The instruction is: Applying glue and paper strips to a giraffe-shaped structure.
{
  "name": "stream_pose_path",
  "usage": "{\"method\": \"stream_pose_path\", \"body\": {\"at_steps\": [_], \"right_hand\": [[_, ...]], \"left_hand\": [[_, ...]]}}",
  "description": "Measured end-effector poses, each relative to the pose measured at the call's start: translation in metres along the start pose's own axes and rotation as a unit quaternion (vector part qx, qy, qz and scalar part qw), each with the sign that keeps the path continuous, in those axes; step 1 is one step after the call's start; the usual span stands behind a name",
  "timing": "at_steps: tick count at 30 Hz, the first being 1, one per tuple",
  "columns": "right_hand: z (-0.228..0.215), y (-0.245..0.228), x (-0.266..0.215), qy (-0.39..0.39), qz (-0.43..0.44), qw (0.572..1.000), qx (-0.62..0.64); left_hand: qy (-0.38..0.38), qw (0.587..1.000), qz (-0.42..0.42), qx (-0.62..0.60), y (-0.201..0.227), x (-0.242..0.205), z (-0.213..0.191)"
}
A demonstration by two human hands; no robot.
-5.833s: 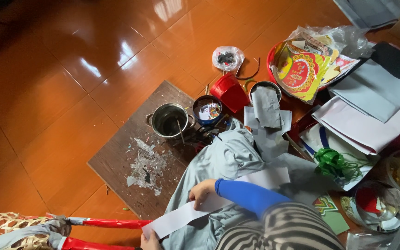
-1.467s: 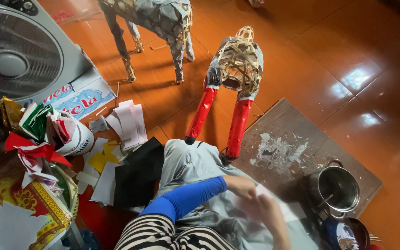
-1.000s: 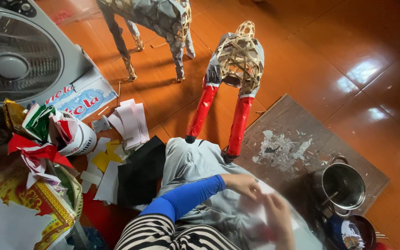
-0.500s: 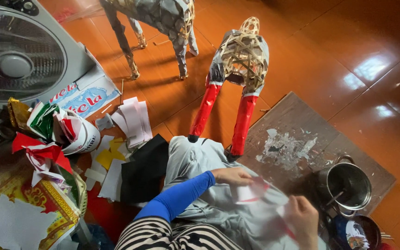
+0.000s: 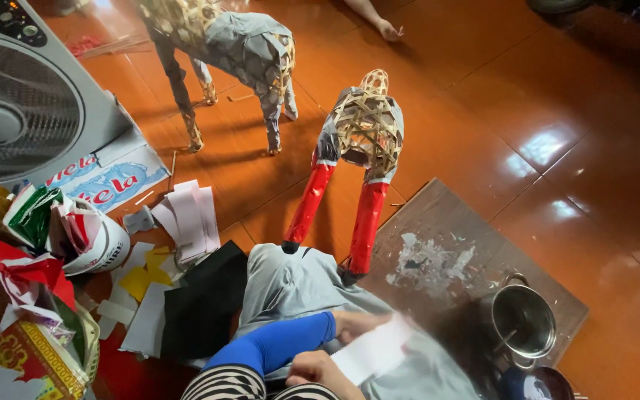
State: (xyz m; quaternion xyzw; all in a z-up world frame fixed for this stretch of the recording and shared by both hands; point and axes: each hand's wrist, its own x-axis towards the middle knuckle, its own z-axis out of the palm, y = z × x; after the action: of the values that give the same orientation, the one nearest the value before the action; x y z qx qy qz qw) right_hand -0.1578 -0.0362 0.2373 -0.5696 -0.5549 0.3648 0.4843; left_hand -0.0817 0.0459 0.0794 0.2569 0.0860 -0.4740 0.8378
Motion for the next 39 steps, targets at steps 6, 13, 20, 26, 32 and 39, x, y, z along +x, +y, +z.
{"method": "stream_pose_path", "body": {"at_steps": [6, 13, 20, 26, 32, 39], "right_hand": [[0.000, 0.006, 0.001, -0.088, 0.068, 0.977, 0.181], [-0.050, 0.068, -0.059, 0.331, 0.130, 0.929, -0.106], [-0.114, 0.077, -0.116, 0.450, 0.354, 0.819, -0.032], [-0.096, 0.092, -0.099, 0.556, 0.266, 0.782, 0.086], [-0.147, 0.069, -0.073, 0.687, 0.134, 0.693, 0.171], [-0.227, 0.129, -0.104, 0.722, 0.136, 0.676, 0.060]], "left_hand": [[0.027, 0.973, 0.077, 0.215, -0.012, -0.004, 0.001], [0.149, 0.901, 0.317, 0.256, 0.029, -0.026, 0.012], [0.147, 0.898, 0.347, 0.229, 0.052, -0.054, 0.062], [0.137, 0.890, 0.325, 0.290, 0.039, -0.038, 0.068], [0.152, 0.878, 0.272, 0.364, 0.017, -0.046, 0.055], [0.184, 0.916, 0.229, 0.274, 0.005, 0.020, -0.040]]}}
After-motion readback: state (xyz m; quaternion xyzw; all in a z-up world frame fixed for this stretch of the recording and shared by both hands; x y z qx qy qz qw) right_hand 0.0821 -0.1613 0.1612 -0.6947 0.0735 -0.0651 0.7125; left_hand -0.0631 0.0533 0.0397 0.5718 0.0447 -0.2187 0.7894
